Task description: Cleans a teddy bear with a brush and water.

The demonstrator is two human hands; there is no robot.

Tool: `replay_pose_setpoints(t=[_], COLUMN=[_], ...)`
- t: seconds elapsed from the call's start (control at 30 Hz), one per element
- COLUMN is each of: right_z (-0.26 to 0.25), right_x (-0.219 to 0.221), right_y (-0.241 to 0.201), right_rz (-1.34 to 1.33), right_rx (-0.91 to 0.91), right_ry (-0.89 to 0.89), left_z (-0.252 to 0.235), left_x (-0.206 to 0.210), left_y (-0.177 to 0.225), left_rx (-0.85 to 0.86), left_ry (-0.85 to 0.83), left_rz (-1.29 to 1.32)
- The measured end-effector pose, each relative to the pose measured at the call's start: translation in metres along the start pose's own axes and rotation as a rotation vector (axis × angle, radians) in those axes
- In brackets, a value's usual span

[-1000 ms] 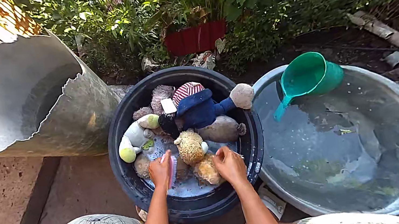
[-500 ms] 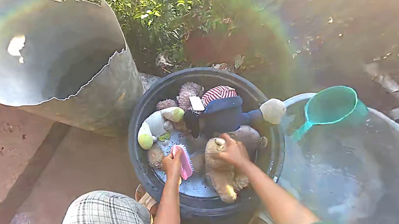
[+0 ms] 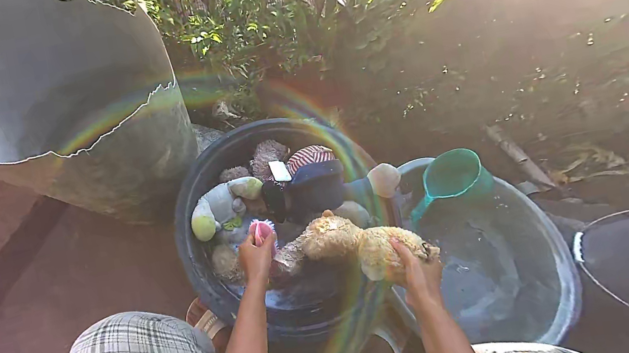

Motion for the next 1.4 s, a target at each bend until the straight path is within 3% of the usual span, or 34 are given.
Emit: replay_pose_setpoints(t=[0.17, 0.27, 0.53, 0.7, 0.77, 0.83, 0.93, 1.0, 1.07, 1.13, 1.2, 1.23, 1.3, 1.33, 1.4], right_z=[0.000, -0.009, -0.038, -0.033, -0.029, -0.028, -0.030, -0.032, -0.036, -0.038, -0.041, -0.042, -0.042, -0.040, -0.045], right_x=[-0.002, 0.005, 0.028, 0.032, 0.032, 0.031, 0.035, 0.037, 0.040, 0.039, 0.039, 0.041, 0.041, 0.041, 0.045], right_y=[0.009, 0.012, 0.053, 0.060, 0.057, 0.053, 0.051, 0.052, 0.051, 0.049, 0.052, 0.053, 0.055, 0.057, 0.050], right_rz=[0.495, 0.638, 0.030, 0.060, 0.132, 0.176, 0.283, 0.375, 0.430, 0.454, 0.449, 0.464, 0.488, 0.513, 0.525], right_rx=[-0.199, -0.227, -0.221, -0.431, -0.441, -0.423, -0.316, -0.201, -0.139, -0.114, -0.114, -0.117, -0.105, -0.106, -0.114], right_ry=[0.030, 0.031, -0.040, 0.086, 0.094, 0.099, 0.062, 0.009, -0.024, -0.055, -0.085, -0.100, -0.107, -0.114, -0.108], left_z=[0.023, 0.034, 0.012, -0.011, -0.020, -0.022, 0.018, 0.067, 0.117, 0.147, 0.136, 0.115, 0.059, 0.036, 0.028], left_x=[0.013, 0.035, 0.064, 0.072, 0.072, 0.066, 0.051, 0.062, 0.091, 0.119, 0.130, 0.125, 0.101, 0.084, 0.079], left_y=[0.016, 0.018, -0.035, -0.060, -0.058, -0.039, 0.032, 0.079, 0.104, 0.092, 0.044, 0.023, 0.000, -0.003, 0.032], left_rx=[0.170, 0.271, 0.176, 0.137, 0.118, 0.176, 0.439, 0.607, 0.737, 0.936, 1.103, 1.097, 0.825, 0.731, 0.808], left_ry=[-0.083, -0.189, -0.240, -0.240, -0.253, -0.188, -0.038, -0.139, -0.305, -0.441, -0.547, -0.584, -0.631, -0.588, -0.441], left_rz=[-0.372, -0.597, -0.950, -1.010, -0.883, -0.587, -0.003, 0.305, 0.405, 0.246, -0.186, -0.440, -0.928, -1.034, -0.881])
Point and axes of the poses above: each hand's wrist, its own z-axis away from the middle knuckle, its own x-axis out of the palm, y = z × x, the point moved 8 cm from there along -z, towards the middle knuckle, and after that the axes turned 14 degrees about y, right-handed, at the moved point
